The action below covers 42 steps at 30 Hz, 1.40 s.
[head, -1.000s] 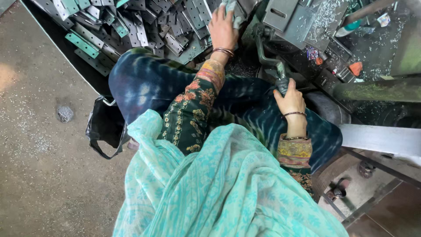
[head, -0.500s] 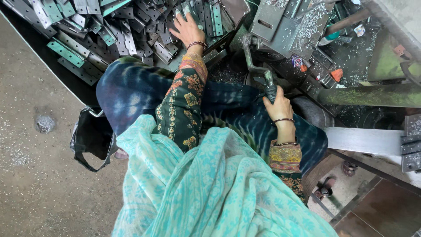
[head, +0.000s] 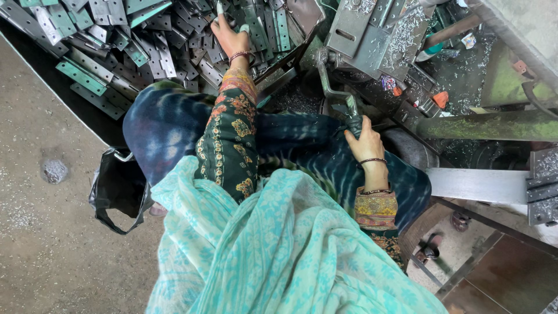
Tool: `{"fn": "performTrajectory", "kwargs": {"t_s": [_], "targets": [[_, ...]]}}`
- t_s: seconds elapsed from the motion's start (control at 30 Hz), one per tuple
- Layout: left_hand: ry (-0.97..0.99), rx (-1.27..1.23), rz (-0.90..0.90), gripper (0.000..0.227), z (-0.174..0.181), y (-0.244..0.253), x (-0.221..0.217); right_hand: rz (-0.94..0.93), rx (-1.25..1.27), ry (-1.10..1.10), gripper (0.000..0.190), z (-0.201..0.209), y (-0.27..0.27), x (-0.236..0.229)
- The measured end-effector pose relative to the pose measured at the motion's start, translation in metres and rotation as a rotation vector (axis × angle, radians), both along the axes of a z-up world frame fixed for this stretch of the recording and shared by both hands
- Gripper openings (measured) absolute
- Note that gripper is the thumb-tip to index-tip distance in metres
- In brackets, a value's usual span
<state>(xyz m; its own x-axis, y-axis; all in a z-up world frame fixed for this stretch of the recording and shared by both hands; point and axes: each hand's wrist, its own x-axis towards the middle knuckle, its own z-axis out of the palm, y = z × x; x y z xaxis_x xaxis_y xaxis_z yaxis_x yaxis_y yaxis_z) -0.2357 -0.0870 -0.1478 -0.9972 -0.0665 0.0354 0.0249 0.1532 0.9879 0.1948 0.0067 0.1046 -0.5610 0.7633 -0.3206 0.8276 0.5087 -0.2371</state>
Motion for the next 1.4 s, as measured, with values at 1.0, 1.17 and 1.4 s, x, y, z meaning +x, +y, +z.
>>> {"fn": "performTrajectory", "kwargs": {"t_s": [1.0,1.17,1.4], "targets": [[0.960,-1.039,-0.947,0.039,0.215,0.081,0.252,0.001,-0.026,-0.014,0.081,-0.008,-0.002,0.002],[0.935,-0.928,-0.896,0.040,0.209,0.091,0.244,0.002,-0.034,-0.059,0.082,0.004,-0.005,-0.004],[0.746,-0.967,-0.953,0.029,0.205,0.138,0.225,-0.024,-0.001,-0.046,0.076,-0.030,-0.002,0.008]]}}
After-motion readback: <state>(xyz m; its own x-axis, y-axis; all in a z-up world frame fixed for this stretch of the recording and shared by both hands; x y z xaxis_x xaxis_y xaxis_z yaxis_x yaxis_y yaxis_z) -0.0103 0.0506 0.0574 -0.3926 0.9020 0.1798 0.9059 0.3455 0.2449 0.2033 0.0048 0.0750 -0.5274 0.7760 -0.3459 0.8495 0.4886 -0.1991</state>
